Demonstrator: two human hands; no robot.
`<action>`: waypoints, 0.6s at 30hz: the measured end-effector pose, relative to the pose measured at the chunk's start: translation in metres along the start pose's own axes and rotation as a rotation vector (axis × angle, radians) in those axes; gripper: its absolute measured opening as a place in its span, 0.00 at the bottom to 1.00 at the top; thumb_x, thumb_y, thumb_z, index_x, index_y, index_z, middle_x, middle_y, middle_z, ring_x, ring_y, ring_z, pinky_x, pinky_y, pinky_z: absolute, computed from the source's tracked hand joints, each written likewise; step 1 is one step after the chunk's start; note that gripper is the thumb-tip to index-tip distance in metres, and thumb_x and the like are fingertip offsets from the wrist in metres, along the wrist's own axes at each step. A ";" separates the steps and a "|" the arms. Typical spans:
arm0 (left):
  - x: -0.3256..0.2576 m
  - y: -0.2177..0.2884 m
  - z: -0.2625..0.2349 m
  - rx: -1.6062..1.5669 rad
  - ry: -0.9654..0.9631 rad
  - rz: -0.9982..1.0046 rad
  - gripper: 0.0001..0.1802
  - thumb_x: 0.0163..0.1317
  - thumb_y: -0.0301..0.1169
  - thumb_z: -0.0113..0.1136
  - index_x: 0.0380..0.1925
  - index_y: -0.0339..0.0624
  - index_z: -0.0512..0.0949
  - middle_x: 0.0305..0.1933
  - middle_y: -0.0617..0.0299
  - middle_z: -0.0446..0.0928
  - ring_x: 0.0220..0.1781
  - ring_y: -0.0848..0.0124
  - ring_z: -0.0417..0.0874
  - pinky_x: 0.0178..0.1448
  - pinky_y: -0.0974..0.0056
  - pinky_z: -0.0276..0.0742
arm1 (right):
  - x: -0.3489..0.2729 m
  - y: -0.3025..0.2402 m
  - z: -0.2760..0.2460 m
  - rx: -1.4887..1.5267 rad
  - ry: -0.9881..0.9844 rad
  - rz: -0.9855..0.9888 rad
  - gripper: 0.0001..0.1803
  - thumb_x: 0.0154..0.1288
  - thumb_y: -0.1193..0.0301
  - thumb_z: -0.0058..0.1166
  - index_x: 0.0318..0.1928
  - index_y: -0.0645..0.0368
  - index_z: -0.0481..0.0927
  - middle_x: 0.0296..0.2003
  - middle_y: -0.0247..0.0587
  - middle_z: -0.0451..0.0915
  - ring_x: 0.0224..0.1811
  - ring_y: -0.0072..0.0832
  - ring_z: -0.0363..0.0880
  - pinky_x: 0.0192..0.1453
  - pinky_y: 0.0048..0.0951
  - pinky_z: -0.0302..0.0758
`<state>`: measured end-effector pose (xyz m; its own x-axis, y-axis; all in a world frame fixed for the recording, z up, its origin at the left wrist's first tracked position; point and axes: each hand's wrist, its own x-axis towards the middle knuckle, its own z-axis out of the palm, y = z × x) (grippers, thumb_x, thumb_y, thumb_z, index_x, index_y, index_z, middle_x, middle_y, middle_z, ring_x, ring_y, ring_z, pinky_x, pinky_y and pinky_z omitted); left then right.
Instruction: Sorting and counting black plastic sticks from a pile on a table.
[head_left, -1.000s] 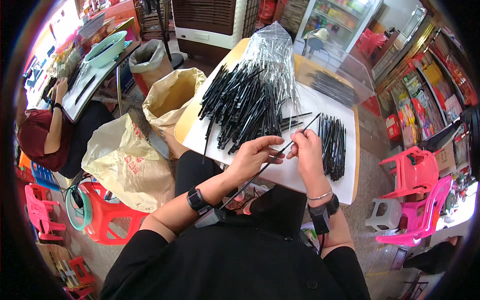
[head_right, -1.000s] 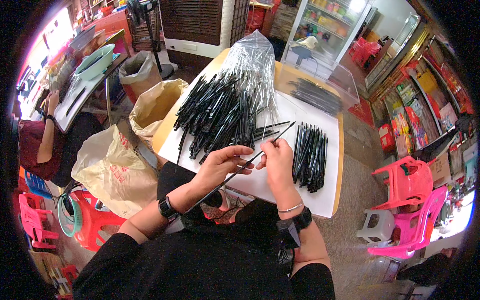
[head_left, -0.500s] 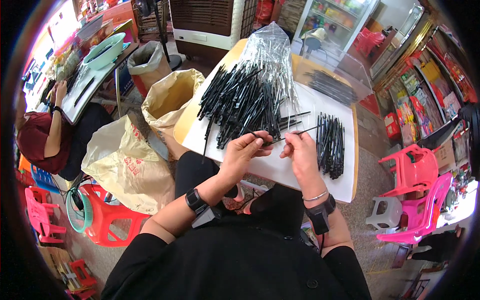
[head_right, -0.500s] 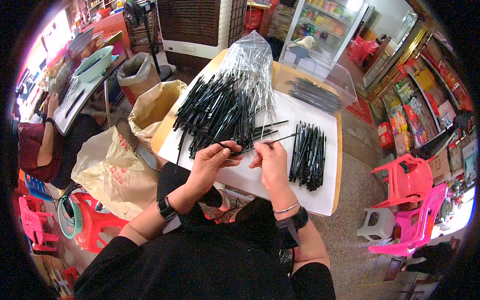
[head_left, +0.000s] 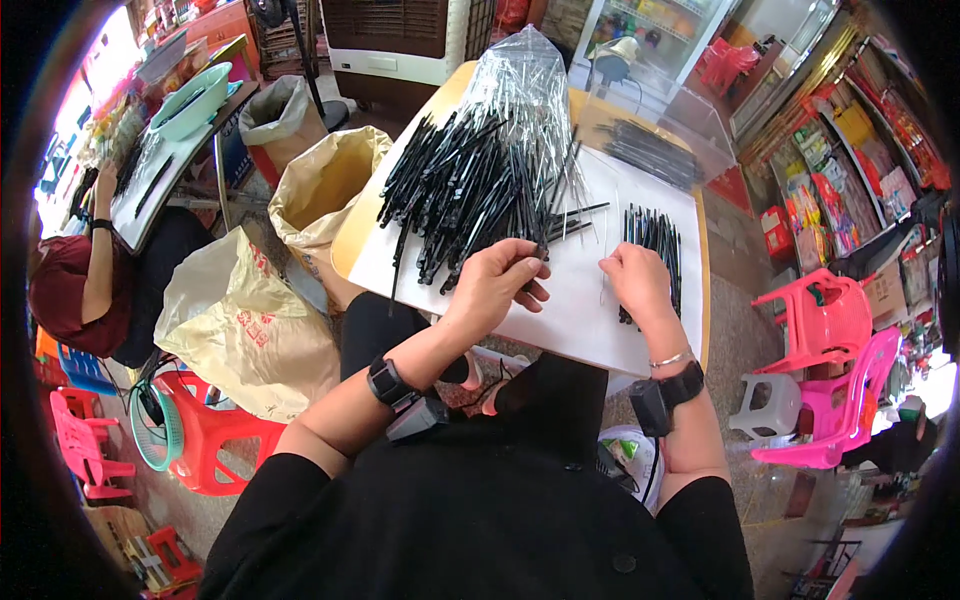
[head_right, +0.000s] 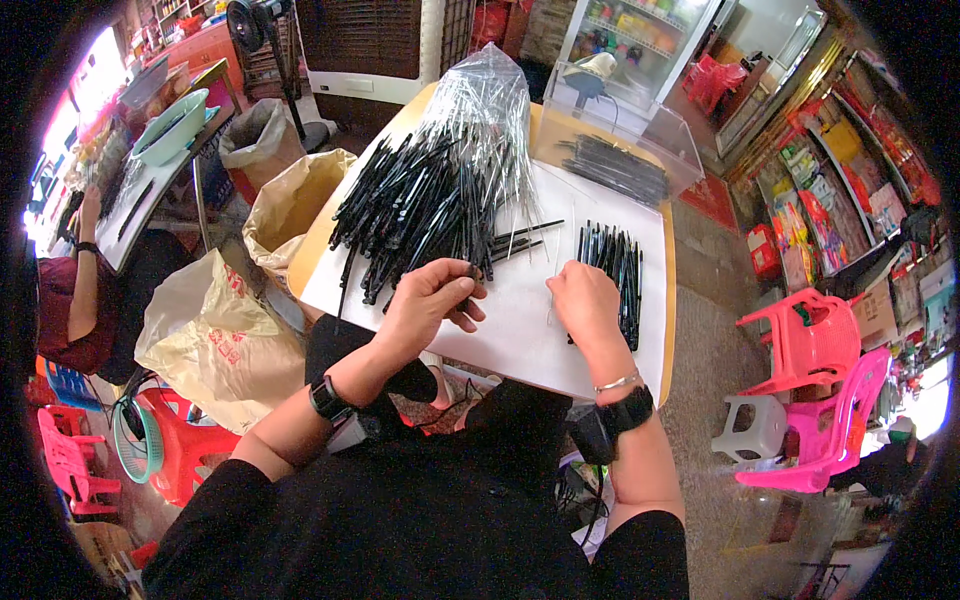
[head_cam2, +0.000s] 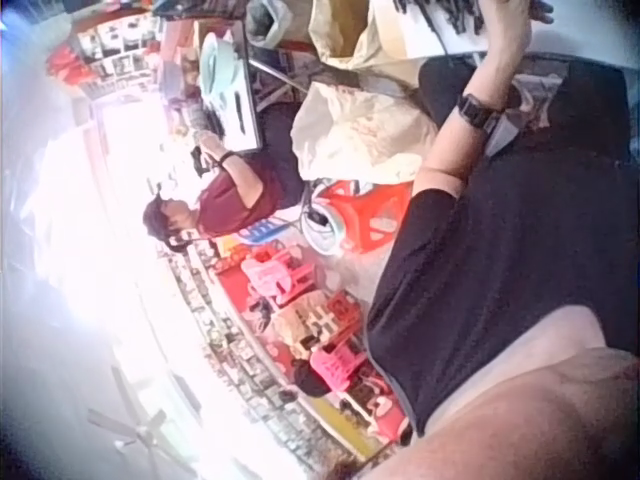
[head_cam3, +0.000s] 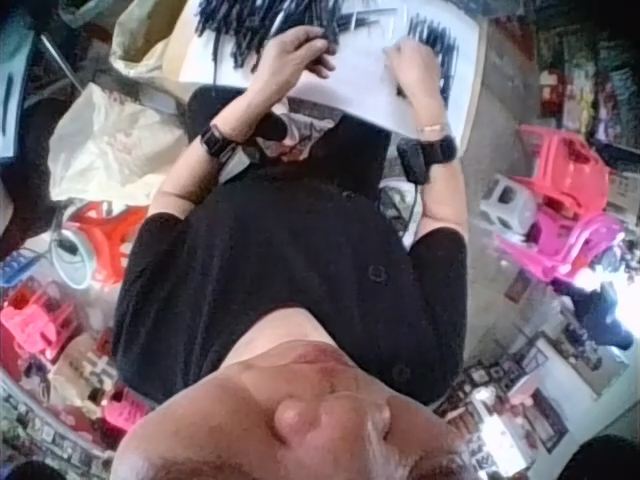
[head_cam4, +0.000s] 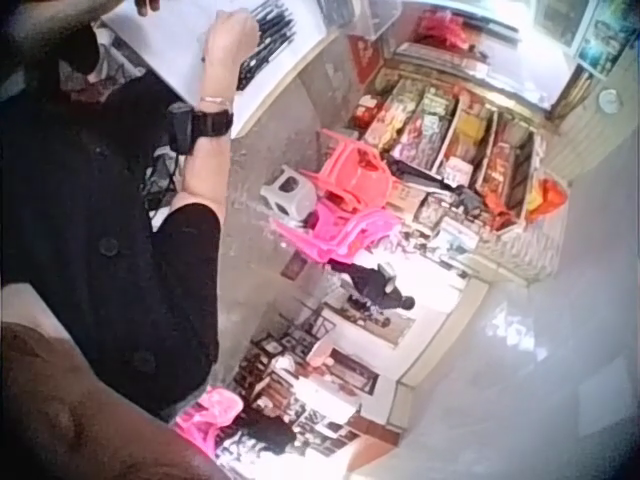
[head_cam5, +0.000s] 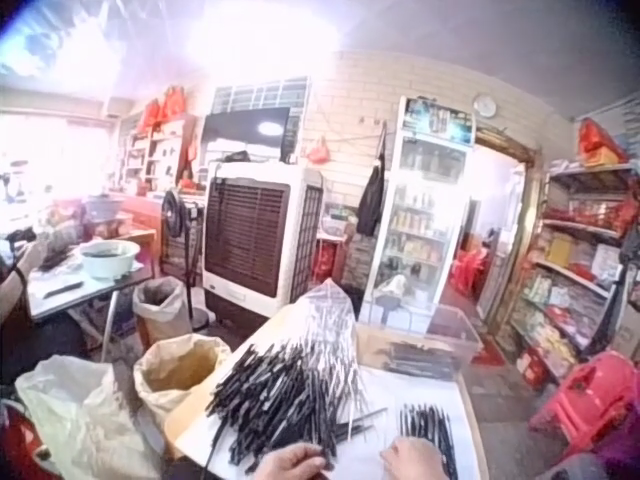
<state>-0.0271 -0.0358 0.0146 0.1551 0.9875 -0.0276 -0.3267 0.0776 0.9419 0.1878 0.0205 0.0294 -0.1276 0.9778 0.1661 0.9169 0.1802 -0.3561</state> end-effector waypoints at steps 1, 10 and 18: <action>0.002 -0.001 0.004 0.023 -0.027 -0.001 0.11 0.67 0.27 0.49 0.44 0.30 0.71 0.37 0.56 0.77 0.32 0.69 0.82 0.32 0.69 0.81 | 0.003 0.001 0.005 -0.101 -0.018 -0.001 0.13 0.55 0.66 0.53 0.26 0.65 0.79 0.28 0.54 0.80 0.33 0.50 0.80 0.40 0.45 0.75; 0.015 -0.033 0.009 0.084 -0.084 0.001 0.12 0.63 0.23 0.54 0.44 0.28 0.73 0.36 0.57 0.78 0.33 0.71 0.83 0.37 0.69 0.82 | 0.010 0.022 0.023 -0.143 0.055 -0.079 0.14 0.54 0.66 0.49 0.28 0.67 0.78 0.25 0.55 0.79 0.29 0.48 0.79 0.37 0.45 0.75; 0.018 -0.024 -0.006 -0.226 -0.123 -0.088 0.13 0.65 0.22 0.51 0.49 0.30 0.71 0.40 0.55 0.76 0.41 0.65 0.83 0.47 0.65 0.82 | -0.014 0.008 -0.021 0.950 -0.398 0.435 0.06 0.57 0.76 0.53 0.33 0.67 0.75 0.24 0.38 0.77 0.19 0.19 0.73 0.18 0.22 0.71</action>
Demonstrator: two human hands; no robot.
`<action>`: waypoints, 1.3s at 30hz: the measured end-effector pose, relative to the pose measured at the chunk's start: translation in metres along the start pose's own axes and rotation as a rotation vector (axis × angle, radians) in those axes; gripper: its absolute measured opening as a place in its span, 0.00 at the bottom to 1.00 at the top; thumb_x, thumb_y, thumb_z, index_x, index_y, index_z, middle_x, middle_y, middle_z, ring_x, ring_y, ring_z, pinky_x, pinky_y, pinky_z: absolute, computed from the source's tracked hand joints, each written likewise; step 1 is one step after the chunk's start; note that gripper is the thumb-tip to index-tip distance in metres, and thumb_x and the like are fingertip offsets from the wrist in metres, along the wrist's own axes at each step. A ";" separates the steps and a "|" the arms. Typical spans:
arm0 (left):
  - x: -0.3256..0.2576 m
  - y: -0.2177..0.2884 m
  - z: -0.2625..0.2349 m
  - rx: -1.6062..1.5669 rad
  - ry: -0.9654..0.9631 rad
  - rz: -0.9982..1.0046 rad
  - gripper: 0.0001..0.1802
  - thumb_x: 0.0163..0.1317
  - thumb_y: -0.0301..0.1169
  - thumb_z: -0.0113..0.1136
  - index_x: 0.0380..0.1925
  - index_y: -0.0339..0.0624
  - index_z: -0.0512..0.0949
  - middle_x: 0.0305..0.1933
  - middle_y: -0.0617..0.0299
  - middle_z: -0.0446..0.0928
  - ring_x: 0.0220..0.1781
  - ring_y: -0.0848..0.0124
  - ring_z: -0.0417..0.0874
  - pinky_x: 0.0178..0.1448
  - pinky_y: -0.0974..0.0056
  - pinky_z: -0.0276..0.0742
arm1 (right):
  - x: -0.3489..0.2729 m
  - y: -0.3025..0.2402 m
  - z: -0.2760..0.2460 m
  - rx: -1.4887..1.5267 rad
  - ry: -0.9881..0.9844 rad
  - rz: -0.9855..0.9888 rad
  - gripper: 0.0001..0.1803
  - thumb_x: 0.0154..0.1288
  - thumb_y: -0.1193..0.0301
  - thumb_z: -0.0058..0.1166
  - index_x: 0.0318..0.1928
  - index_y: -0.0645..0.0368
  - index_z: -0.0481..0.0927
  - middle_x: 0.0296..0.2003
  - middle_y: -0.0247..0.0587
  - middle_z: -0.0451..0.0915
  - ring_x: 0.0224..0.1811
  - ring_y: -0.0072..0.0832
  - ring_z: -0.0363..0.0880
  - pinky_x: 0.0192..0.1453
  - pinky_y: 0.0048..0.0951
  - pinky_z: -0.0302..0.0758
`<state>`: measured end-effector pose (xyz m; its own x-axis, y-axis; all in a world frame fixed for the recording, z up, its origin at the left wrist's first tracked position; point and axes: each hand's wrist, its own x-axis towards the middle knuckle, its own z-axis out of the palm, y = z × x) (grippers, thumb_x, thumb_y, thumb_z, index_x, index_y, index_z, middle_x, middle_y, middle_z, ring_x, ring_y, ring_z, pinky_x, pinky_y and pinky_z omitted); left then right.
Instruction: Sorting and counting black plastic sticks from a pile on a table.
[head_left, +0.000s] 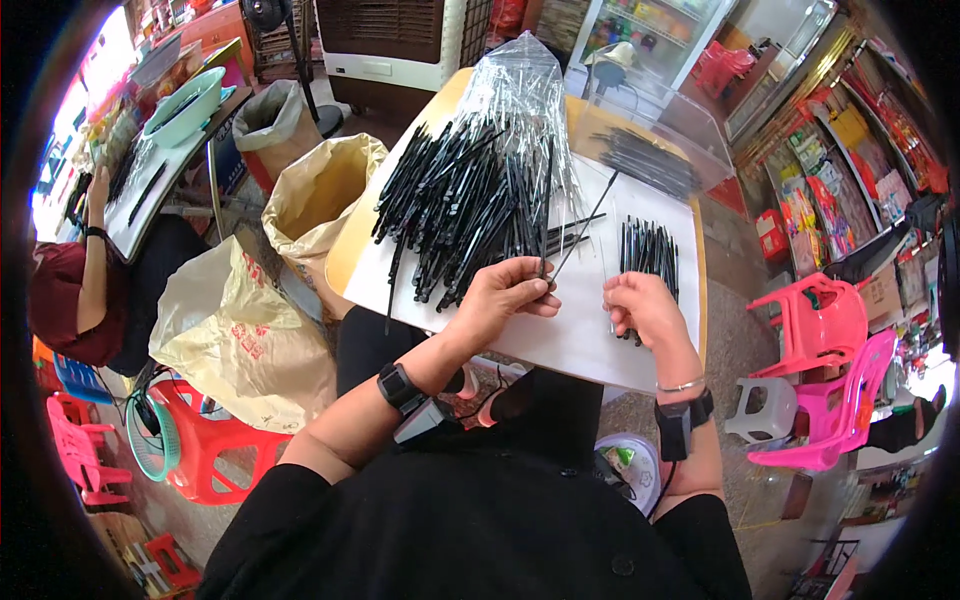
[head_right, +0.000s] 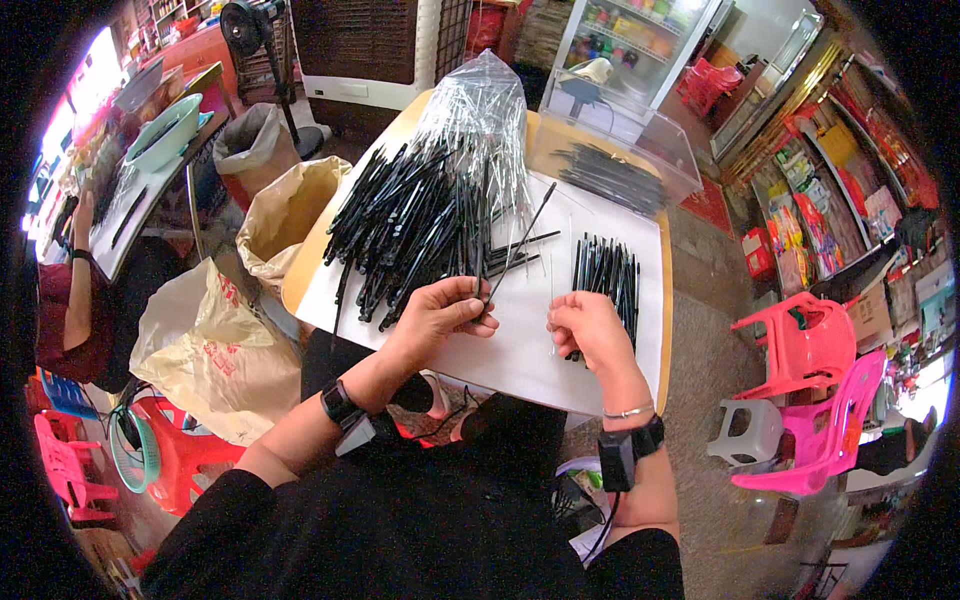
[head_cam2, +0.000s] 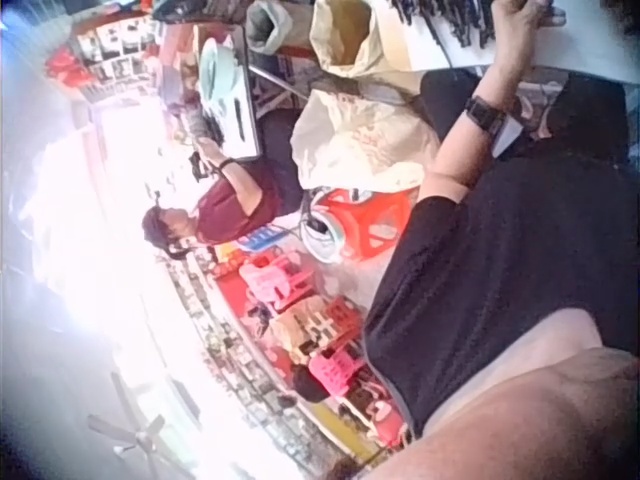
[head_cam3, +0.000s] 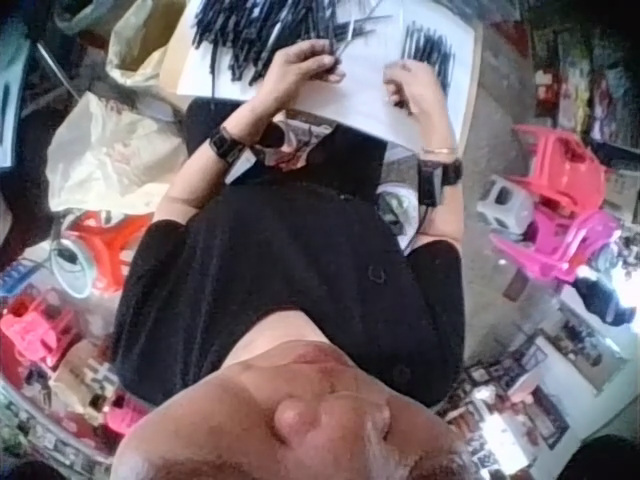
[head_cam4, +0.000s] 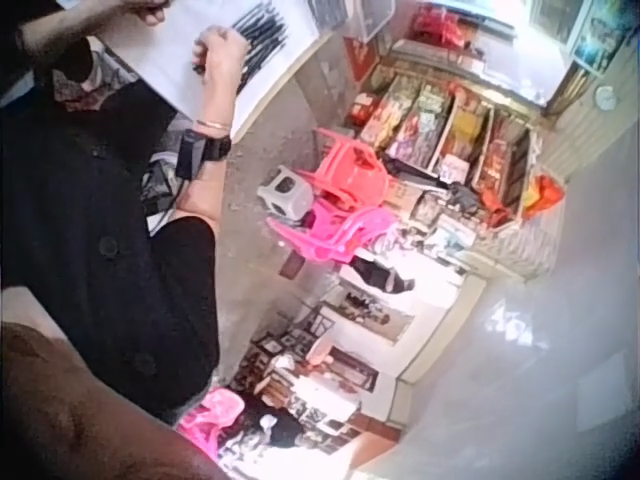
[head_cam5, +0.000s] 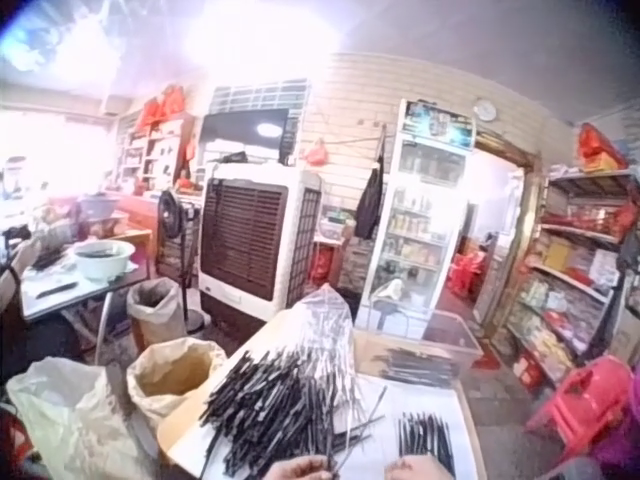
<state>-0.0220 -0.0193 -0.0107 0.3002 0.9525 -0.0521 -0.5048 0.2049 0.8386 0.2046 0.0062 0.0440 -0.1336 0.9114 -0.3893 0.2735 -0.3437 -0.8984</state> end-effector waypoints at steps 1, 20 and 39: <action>0.000 0.000 0.000 -0.004 0.005 0.001 0.13 0.65 0.22 0.51 0.49 0.30 0.71 0.40 0.55 0.76 0.41 0.65 0.83 0.47 0.65 0.82 | -0.002 0.005 -0.003 0.095 -0.045 0.008 0.09 0.58 0.76 0.52 0.38 0.68 0.74 0.24 0.38 0.77 0.20 0.20 0.74 0.20 0.22 0.73; -0.002 0.002 -0.001 -0.098 -0.016 -0.011 0.14 0.64 0.18 0.51 0.49 0.32 0.69 0.43 0.56 0.74 0.45 0.64 0.83 0.51 0.67 0.81 | 0.038 0.011 0.053 0.633 -0.148 -0.420 0.03 0.63 0.76 0.51 0.37 0.61 0.75 0.31 0.39 0.80 0.27 0.20 0.75 0.30 0.20 0.73; -0.003 0.007 0.002 -0.075 -0.023 -0.044 0.13 0.64 0.18 0.49 0.49 0.33 0.69 0.43 0.56 0.75 0.46 0.63 0.83 0.51 0.68 0.82 | 0.035 0.006 0.057 0.596 -0.111 -0.307 0.04 0.61 0.74 0.52 0.36 0.60 0.75 0.27 0.36 0.78 0.23 0.18 0.74 0.25 0.19 0.72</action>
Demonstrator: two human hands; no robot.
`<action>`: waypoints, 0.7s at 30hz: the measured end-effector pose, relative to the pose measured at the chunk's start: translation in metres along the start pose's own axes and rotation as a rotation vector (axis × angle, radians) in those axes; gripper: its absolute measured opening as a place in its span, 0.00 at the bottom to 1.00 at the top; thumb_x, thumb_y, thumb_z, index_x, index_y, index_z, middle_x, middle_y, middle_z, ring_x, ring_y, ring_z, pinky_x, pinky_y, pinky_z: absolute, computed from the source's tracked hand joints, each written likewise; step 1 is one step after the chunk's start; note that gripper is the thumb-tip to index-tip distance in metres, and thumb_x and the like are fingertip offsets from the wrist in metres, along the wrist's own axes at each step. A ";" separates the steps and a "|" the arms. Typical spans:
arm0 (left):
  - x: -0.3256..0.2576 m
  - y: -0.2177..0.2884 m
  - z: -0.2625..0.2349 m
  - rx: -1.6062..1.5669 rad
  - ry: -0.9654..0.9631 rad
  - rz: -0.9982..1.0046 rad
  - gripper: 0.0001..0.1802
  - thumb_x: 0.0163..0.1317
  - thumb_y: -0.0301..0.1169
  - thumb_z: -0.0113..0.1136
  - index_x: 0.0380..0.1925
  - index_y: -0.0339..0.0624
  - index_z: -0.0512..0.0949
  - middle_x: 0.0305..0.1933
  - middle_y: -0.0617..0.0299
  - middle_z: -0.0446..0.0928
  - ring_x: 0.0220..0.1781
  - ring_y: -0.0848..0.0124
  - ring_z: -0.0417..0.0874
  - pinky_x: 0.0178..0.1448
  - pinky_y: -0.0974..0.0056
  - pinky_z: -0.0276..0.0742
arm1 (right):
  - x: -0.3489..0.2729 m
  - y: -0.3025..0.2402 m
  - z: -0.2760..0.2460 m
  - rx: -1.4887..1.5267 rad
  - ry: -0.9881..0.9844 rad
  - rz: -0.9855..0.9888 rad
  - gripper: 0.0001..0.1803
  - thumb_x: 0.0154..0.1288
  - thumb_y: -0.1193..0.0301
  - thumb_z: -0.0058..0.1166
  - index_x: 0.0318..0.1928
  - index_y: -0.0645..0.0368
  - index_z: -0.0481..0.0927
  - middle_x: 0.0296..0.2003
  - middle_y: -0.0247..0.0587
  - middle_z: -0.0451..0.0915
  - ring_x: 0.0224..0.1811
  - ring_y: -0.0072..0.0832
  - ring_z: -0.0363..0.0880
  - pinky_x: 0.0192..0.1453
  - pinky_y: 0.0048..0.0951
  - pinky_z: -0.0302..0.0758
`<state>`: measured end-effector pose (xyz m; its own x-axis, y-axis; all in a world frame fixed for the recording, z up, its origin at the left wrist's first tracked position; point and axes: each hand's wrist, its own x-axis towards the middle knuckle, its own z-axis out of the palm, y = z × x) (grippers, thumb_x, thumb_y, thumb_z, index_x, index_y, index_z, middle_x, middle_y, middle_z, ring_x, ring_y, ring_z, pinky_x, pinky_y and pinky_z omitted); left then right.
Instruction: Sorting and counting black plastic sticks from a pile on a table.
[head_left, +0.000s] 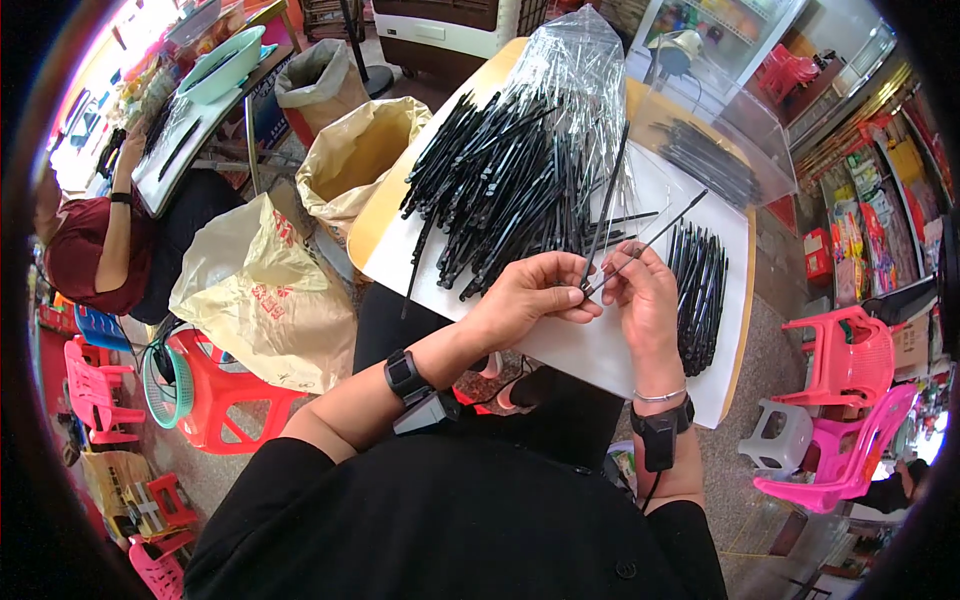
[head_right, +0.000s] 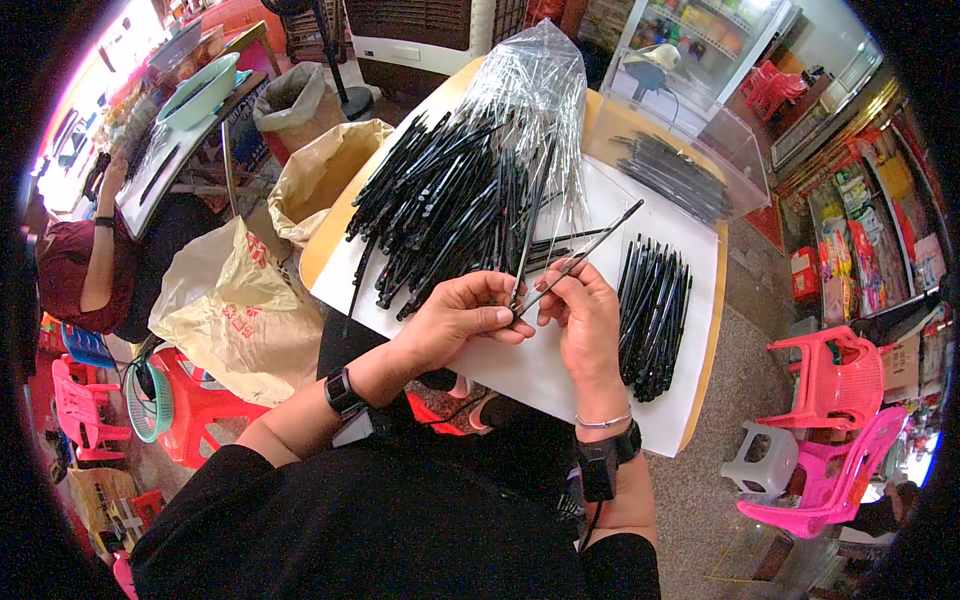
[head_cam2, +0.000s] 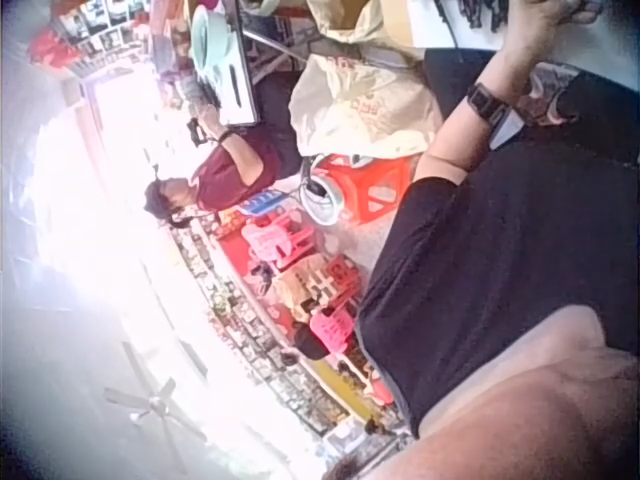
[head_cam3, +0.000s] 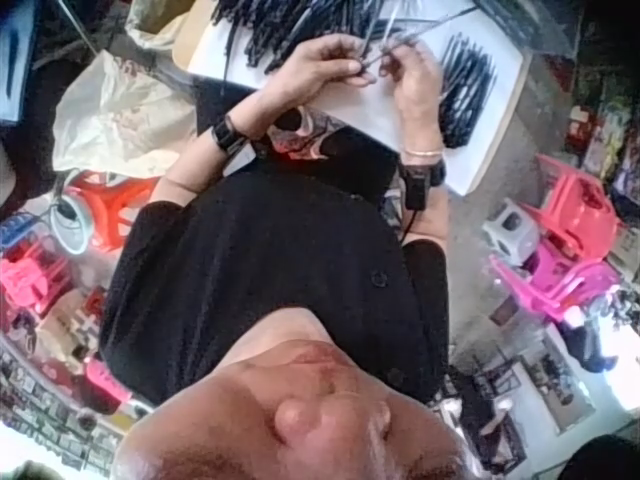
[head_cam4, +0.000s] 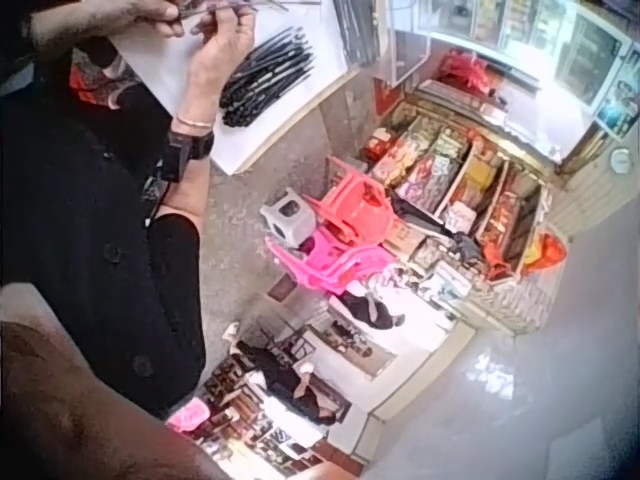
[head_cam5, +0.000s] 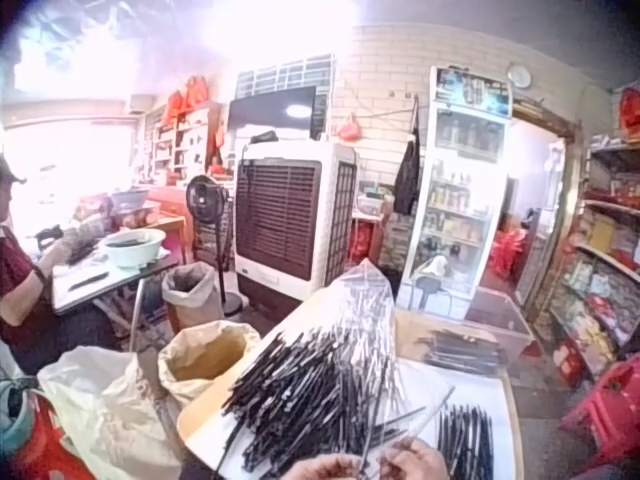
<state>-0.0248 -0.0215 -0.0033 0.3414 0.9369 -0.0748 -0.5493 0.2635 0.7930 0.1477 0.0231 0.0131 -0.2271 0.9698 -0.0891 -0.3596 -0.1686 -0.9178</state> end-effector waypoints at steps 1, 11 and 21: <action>0.000 -0.001 0.000 0.007 0.002 0.003 0.12 0.64 0.18 0.49 0.48 0.33 0.70 0.43 0.56 0.75 0.45 0.64 0.83 0.50 0.68 0.82 | 0.001 0.001 -0.002 0.001 0.000 0.000 0.04 0.61 0.74 0.52 0.36 0.60 0.75 0.27 0.36 0.78 0.23 0.18 0.74 0.25 0.19 0.72; -0.001 -0.003 0.001 0.112 -0.006 0.041 0.11 0.64 0.19 0.52 0.46 0.33 0.71 0.40 0.59 0.76 0.41 0.68 0.83 0.46 0.69 0.82 | 0.005 0.002 -0.007 0.048 0.038 0.134 0.05 0.59 0.75 0.55 0.36 0.61 0.75 0.26 0.37 0.78 0.22 0.19 0.75 0.22 0.21 0.75; 0.000 -0.001 0.002 0.172 -0.032 0.019 0.08 0.64 0.19 0.52 0.43 0.33 0.71 0.39 0.59 0.75 0.41 0.68 0.83 0.45 0.70 0.82 | 0.006 0.004 -0.012 0.110 0.054 0.178 0.05 0.58 0.75 0.55 0.35 0.62 0.75 0.26 0.38 0.78 0.21 0.20 0.75 0.21 0.21 0.77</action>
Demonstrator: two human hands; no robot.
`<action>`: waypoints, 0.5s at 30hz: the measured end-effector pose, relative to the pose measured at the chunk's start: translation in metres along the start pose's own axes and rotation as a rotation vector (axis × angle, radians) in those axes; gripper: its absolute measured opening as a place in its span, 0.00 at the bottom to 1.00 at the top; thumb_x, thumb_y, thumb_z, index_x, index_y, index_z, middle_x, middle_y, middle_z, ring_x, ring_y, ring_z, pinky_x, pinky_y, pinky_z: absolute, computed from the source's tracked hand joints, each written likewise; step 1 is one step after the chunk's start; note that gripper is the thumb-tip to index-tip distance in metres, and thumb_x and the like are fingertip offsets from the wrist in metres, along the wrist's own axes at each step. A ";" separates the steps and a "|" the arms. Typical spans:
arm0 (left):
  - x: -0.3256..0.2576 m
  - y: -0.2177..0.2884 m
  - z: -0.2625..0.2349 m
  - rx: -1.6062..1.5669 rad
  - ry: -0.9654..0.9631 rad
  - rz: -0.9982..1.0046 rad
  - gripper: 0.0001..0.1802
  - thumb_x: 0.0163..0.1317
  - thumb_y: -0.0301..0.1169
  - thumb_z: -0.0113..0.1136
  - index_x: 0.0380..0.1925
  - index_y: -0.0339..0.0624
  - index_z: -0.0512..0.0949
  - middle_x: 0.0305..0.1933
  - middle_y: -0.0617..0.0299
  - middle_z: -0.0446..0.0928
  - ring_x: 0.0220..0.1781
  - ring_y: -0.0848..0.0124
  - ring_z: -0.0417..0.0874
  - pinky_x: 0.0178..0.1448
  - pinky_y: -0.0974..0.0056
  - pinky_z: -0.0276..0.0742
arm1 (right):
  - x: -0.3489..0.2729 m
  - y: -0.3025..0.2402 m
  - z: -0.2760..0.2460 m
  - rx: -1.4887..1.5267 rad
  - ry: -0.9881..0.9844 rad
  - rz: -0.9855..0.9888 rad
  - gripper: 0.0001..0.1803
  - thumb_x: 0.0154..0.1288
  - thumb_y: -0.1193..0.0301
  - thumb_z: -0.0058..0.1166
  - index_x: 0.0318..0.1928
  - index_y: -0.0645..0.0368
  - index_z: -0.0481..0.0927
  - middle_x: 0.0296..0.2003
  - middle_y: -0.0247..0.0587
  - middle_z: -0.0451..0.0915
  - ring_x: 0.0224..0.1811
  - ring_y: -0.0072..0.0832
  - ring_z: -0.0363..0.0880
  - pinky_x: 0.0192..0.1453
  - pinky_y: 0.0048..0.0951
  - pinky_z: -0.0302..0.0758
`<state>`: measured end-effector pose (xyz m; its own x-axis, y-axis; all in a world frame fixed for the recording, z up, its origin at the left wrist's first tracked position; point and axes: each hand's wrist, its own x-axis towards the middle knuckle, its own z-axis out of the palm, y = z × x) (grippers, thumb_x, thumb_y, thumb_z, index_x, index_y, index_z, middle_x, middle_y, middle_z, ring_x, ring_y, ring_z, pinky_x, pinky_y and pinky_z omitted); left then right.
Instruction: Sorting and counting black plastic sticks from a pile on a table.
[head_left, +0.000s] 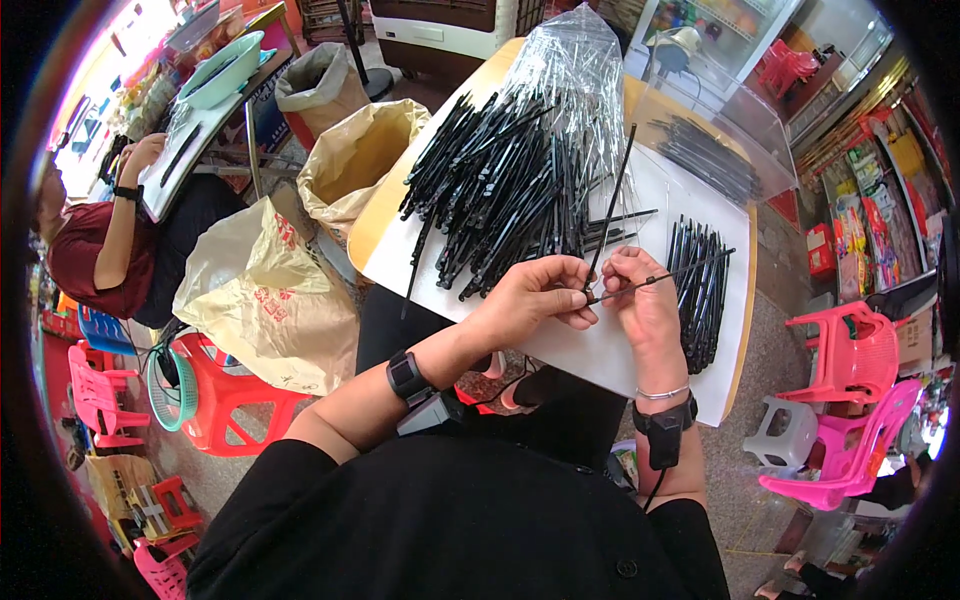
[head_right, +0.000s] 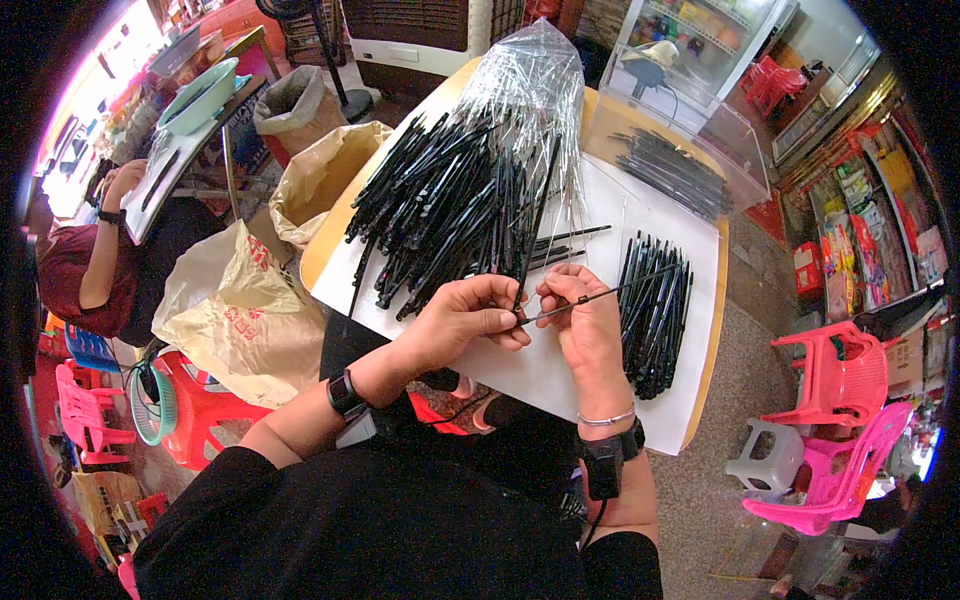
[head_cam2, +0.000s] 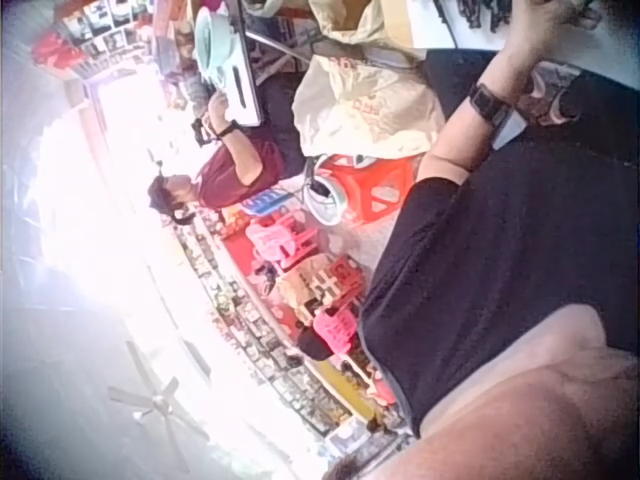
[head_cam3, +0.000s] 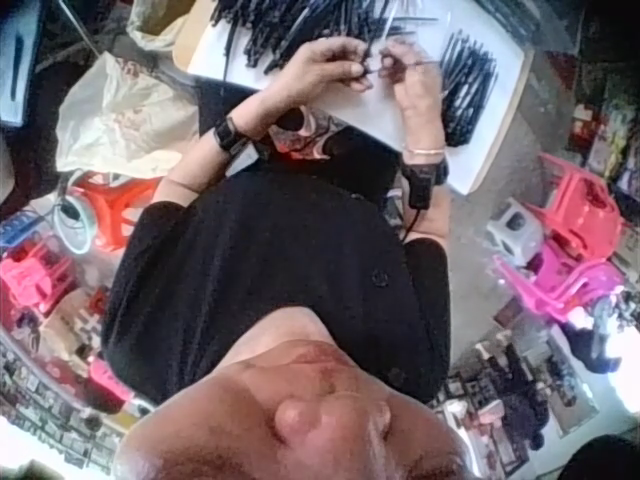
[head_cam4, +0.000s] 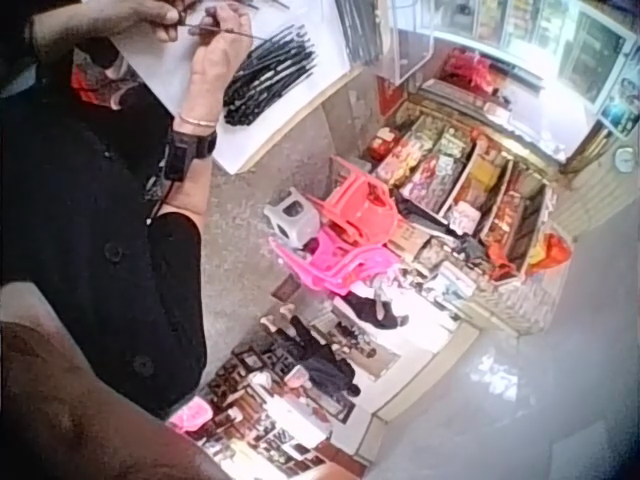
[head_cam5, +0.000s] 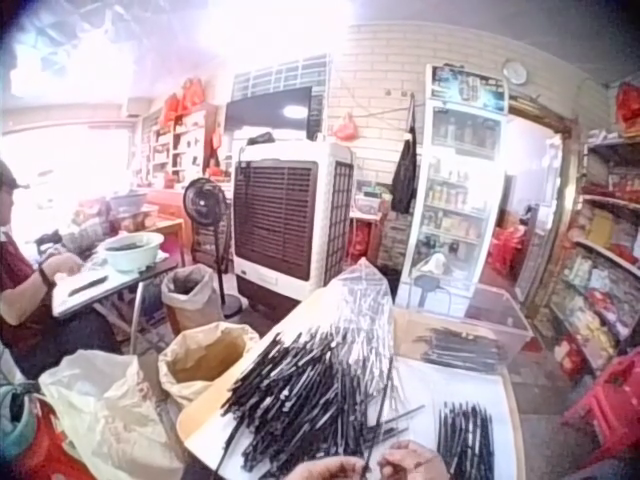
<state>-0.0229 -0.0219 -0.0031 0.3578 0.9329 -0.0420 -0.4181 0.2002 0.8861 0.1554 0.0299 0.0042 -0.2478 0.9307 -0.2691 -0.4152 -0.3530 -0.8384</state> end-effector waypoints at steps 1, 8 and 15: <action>0.000 -0.001 -0.001 -0.044 -0.006 -0.006 0.08 0.64 0.19 0.52 0.43 0.34 0.70 0.39 0.59 0.75 0.40 0.67 0.84 0.45 0.69 0.83 | 0.000 -0.001 0.001 0.001 -0.001 0.000 0.05 0.58 0.75 0.55 0.35 0.62 0.75 0.26 0.38 0.78 0.21 0.20 0.75 0.21 0.21 0.77; 0.000 0.002 -0.002 -0.150 -0.004 -0.034 0.10 0.63 0.19 0.52 0.44 0.35 0.69 0.38 0.58 0.74 0.41 0.65 0.84 0.45 0.67 0.84 | 0.000 -0.002 0.001 0.001 -0.009 0.009 0.05 0.59 0.76 0.56 0.35 0.62 0.75 0.27 0.39 0.79 0.22 0.20 0.76 0.22 0.22 0.77; 0.000 -0.001 -0.001 -0.149 0.008 0.009 0.10 0.63 0.18 0.52 0.44 0.35 0.70 0.38 0.59 0.75 0.41 0.65 0.84 0.45 0.67 0.84 | -0.002 -0.001 0.005 -0.024 0.000 -0.014 0.05 0.59 0.76 0.55 0.36 0.61 0.75 0.27 0.38 0.79 0.22 0.19 0.76 0.22 0.21 0.76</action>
<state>-0.0236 -0.0215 -0.0042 0.3470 0.9371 -0.0384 -0.5407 0.2334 0.8082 0.1521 0.0281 0.0081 -0.2419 0.9356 -0.2574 -0.3974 -0.3375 -0.8533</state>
